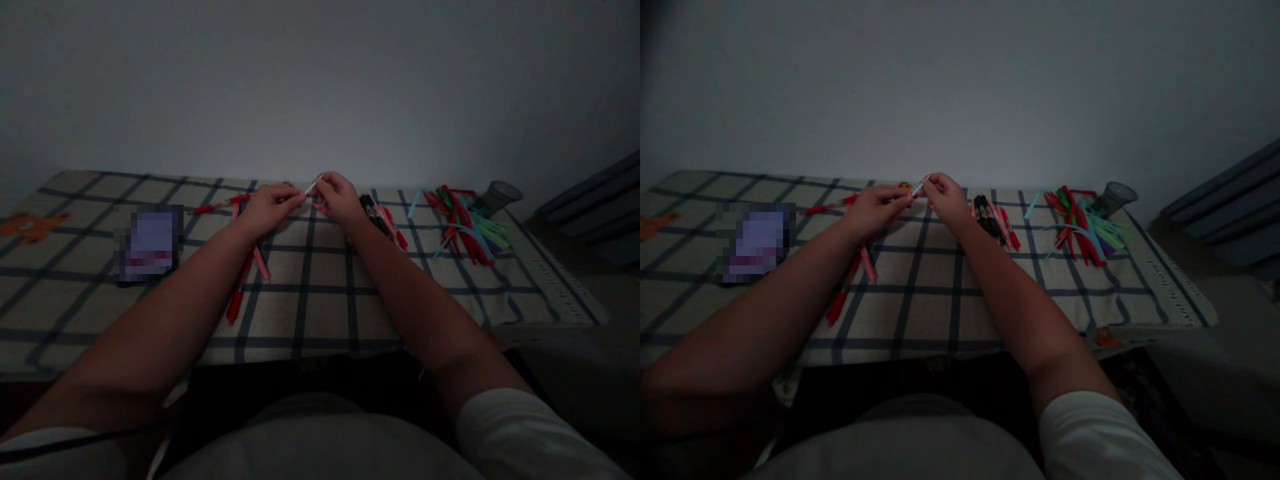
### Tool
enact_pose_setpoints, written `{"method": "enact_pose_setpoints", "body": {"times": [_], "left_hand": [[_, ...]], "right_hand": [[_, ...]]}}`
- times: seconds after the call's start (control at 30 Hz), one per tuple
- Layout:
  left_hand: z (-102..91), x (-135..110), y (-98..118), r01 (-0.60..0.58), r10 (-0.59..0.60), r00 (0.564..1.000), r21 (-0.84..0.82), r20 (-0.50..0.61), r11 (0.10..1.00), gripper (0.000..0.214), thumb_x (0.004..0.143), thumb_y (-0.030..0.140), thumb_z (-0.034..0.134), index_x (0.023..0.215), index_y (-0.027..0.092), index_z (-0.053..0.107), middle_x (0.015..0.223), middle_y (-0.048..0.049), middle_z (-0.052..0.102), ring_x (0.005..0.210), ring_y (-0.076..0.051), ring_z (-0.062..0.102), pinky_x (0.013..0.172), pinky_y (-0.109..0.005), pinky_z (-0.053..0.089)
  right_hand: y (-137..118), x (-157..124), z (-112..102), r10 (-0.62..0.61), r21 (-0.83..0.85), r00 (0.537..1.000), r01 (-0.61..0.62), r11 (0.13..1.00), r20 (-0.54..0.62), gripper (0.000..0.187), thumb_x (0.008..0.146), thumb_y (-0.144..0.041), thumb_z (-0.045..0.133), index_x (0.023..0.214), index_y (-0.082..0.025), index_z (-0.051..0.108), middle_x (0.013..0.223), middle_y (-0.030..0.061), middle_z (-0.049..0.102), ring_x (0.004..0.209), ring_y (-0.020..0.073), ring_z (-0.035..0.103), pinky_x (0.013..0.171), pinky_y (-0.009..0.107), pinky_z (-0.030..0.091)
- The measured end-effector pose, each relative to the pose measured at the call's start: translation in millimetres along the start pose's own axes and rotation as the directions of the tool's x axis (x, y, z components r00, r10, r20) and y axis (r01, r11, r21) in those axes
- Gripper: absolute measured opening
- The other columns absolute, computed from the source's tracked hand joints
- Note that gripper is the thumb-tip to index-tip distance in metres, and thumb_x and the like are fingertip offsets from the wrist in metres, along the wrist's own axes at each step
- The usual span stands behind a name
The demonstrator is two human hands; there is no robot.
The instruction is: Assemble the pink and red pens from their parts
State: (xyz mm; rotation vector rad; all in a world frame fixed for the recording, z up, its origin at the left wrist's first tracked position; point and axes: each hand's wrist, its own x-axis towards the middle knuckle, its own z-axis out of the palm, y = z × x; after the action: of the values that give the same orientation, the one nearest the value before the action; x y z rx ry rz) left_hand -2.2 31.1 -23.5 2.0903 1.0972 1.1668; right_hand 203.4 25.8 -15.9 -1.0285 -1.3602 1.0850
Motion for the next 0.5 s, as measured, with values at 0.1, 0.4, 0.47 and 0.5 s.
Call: {"method": "enact_pose_setpoints", "body": {"times": [0.1, 0.4, 0.47, 0.5], "left_hand": [[0.5, 0.0, -1.7, -0.011, 0.011, 1.000, -0.002, -0.029, 1.000, 0.046, 0.097, 0.064, 0.077, 0.106, 0.021, 0.089, 0.101, -0.0077, 0.084, 0.095, -0.024, 0.073, 0.089, -0.035, 0.056], [-1.5, 0.7, 0.7, 0.019, -0.009, 0.996, 0.111, -0.085, 0.994, 0.036, 0.100, 0.051, 0.073, 0.115, 0.020, 0.084, 0.114, -0.0093, 0.084, 0.104, -0.025, 0.073, 0.097, -0.036, 0.059], [-1.3, 1.7, -2.3, 0.020, -0.002, 0.993, 0.149, -0.115, 0.989, 0.034, 0.100, 0.047, 0.073, 0.117, 0.020, 0.083, 0.114, -0.0089, 0.082, 0.103, -0.024, 0.072, 0.098, -0.036, 0.058], [-1.4, 2.0, -3.6, 0.020, 0.003, 0.991, 0.171, -0.132, 0.985, 0.032, 0.101, 0.046, 0.073, 0.117, 0.020, 0.083, 0.113, -0.0087, 0.082, 0.102, -0.024, 0.072, 0.097, -0.037, 0.058]], "right_hand": [[1.7, 1.3, 0.0, -0.001, -0.024, 1.000, 0.001, 1.000, -0.006, 0.037, 0.103, -0.061, 0.079, 0.097, -0.028, 0.064, 0.091, -0.0019, 0.071, 0.076, 0.0105, 0.061, 0.077, 0.023, 0.062], [2.2, 6.3, -9.2, -0.083, -0.161, 0.993, 0.069, 0.984, -0.080, 0.029, 0.106, -0.052, 0.071, 0.101, -0.024, 0.077, 0.092, 0.0025, 0.076, 0.084, 0.0161, 0.067, 0.081, 0.029, 0.063], [3.2, 9.2, -14.8, -0.122, -0.266, 0.986, 0.088, 0.960, -0.115, 0.023, 0.106, -0.041, 0.068, 0.099, -0.023, 0.079, 0.092, 0.0036, 0.077, 0.089, 0.0191, 0.071, 0.090, 0.035, 0.063], [3.6, 10.2, -17.9, -0.139, -0.331, 0.983, 0.091, 0.939, -0.123, 0.020, 0.106, -0.035, 0.066, 0.098, -0.022, 0.080, 0.093, 0.0045, 0.077, 0.092, 0.0208, 0.072, 0.095, 0.038, 0.063]]}}
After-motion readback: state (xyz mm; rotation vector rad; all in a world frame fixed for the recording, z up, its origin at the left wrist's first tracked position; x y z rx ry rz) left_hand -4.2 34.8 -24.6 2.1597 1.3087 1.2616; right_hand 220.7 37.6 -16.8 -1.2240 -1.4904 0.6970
